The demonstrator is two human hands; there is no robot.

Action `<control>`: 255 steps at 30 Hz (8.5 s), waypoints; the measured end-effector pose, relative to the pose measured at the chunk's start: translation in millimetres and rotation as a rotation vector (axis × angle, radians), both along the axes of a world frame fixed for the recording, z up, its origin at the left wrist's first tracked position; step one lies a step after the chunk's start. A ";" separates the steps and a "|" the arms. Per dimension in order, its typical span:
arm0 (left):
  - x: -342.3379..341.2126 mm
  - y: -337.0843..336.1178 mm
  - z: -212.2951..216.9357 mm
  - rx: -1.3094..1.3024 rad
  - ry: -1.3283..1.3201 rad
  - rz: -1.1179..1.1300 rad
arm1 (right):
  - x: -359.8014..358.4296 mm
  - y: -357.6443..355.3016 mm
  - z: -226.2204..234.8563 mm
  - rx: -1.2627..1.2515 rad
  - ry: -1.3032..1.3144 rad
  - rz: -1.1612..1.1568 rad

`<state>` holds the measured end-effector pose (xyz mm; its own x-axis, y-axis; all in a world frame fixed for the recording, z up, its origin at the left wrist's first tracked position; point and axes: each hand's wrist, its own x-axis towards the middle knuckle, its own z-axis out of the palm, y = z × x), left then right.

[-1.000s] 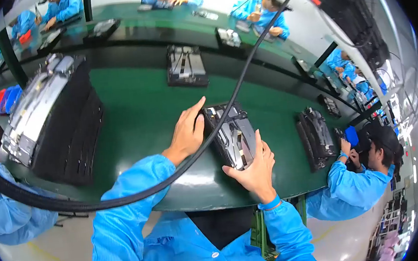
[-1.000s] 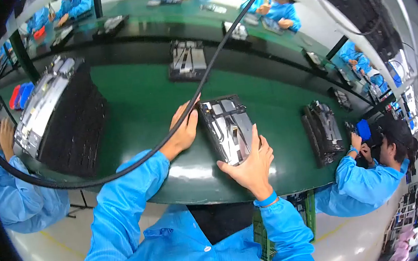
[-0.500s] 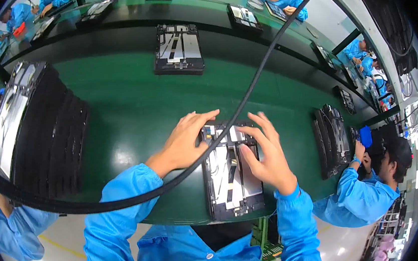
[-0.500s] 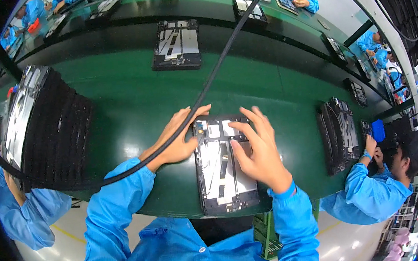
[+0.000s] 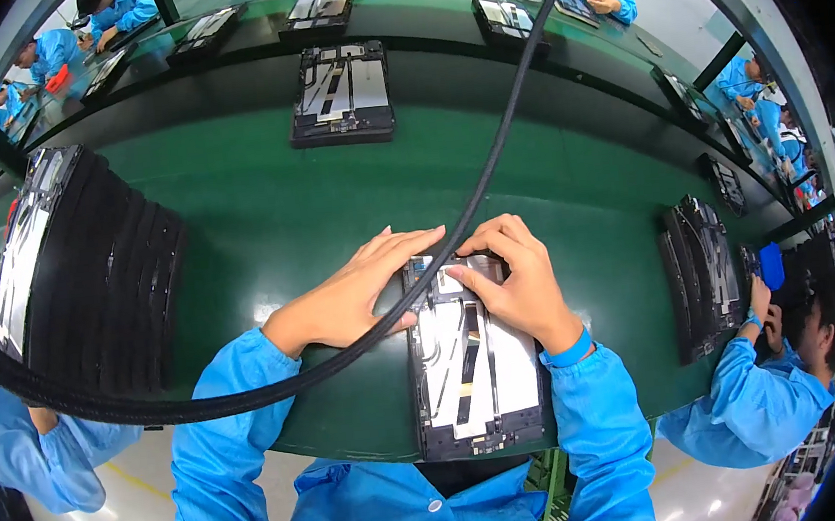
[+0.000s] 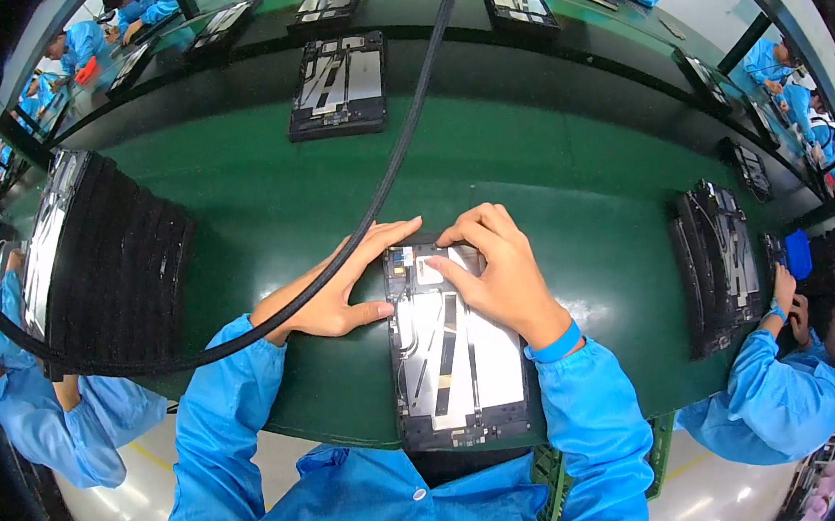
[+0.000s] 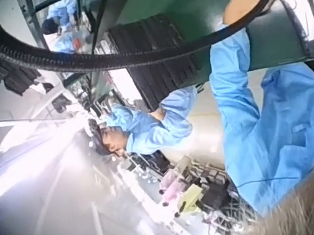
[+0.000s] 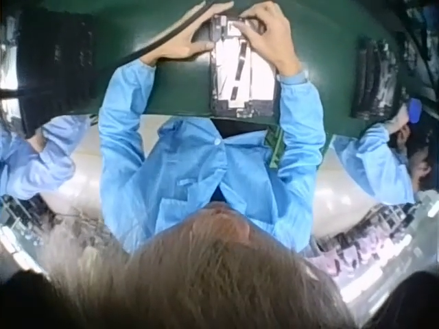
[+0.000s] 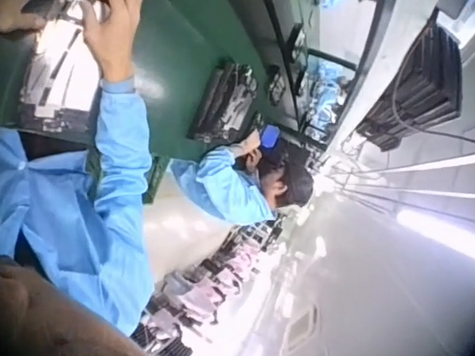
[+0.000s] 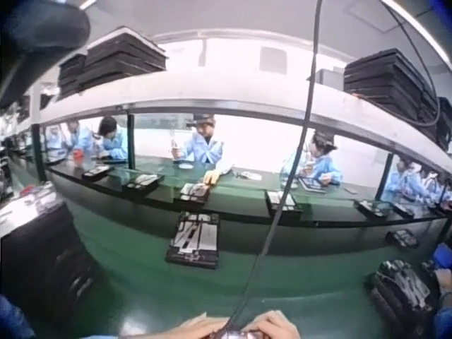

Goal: The person attaches internal components and adhesive strips onto electronic tablet assemblies by hand, then slides the units down the assembly line.

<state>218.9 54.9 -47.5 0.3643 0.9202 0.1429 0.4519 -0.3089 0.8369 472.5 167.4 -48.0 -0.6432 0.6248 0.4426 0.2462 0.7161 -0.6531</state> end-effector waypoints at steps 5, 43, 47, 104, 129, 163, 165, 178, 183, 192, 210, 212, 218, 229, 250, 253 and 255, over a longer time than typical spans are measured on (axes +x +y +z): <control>8.4 -2.8 10.1 -0.033 0.118 0.032 | 5.4 -1.2 1.1 0.028 0.013 0.000; 36.0 -30.5 -9.6 0.482 0.110 0.337 | 21.6 -1.7 13.1 -0.123 -0.189 0.320; 41.2 -39.9 -18.5 0.519 0.145 0.381 | 20.8 -2.2 7.2 -0.104 -0.168 0.309; 121.8 -14.8 -4.8 0.498 0.339 0.065 | 88.2 37.3 -5.1 -0.428 -0.033 0.206; 144.0 -4.0 -7.1 0.535 0.416 0.162 | 93.8 46.6 -9.5 -0.502 -0.047 0.260; 143.5 2.5 -8.3 0.575 0.497 0.196 | 50.9 47.6 -33.5 -0.394 0.197 0.103; 143.8 3.6 -8.4 0.576 0.492 0.196 | 50.1 47.0 -33.0 -0.398 0.185 0.089; 140.4 6.8 -4.7 0.599 0.501 0.142 | 86.8 61.3 -1.7 -0.723 -0.101 0.378; 139.7 7.7 -8.2 0.637 0.466 0.160 | 86.3 61.2 -2.7 -0.751 -0.130 0.417; 138.6 6.2 -10.4 0.644 0.443 0.156 | 84.5 61.6 0.9 -0.803 -0.189 0.389; 125.6 4.3 -3.4 0.466 0.290 0.156 | 80.2 48.1 11.7 -0.784 -0.179 0.311; 107.1 8.2 -8.1 0.546 0.136 0.143 | 80.4 46.5 2.5 -0.751 -0.113 0.300; 49.6 -39.7 -23.5 0.663 0.144 0.251 | 68.0 15.6 13.1 -0.179 0.005 0.073; 40.4 -67.5 -30.0 0.843 0.275 -0.078 | 25.8 -49.1 20.7 0.070 -0.275 0.404; 42.1 -60.7 -33.2 0.780 0.154 -0.221 | 37.2 -44.9 23.6 0.097 -0.304 0.455; 40.3 -57.8 -30.1 0.793 0.149 -0.238 | 38.0 -42.4 24.9 0.046 -0.327 0.461; 41.0 -59.3 -31.1 0.808 0.170 -0.255 | 37.9 -42.8 22.1 0.055 -0.316 0.430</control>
<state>259.9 -4.5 -78.6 0.6215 0.4474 0.6431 0.3869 -0.8891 0.2446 510.4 124.6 -25.9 -0.9433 0.2568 0.2103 0.1017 0.8266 -0.5535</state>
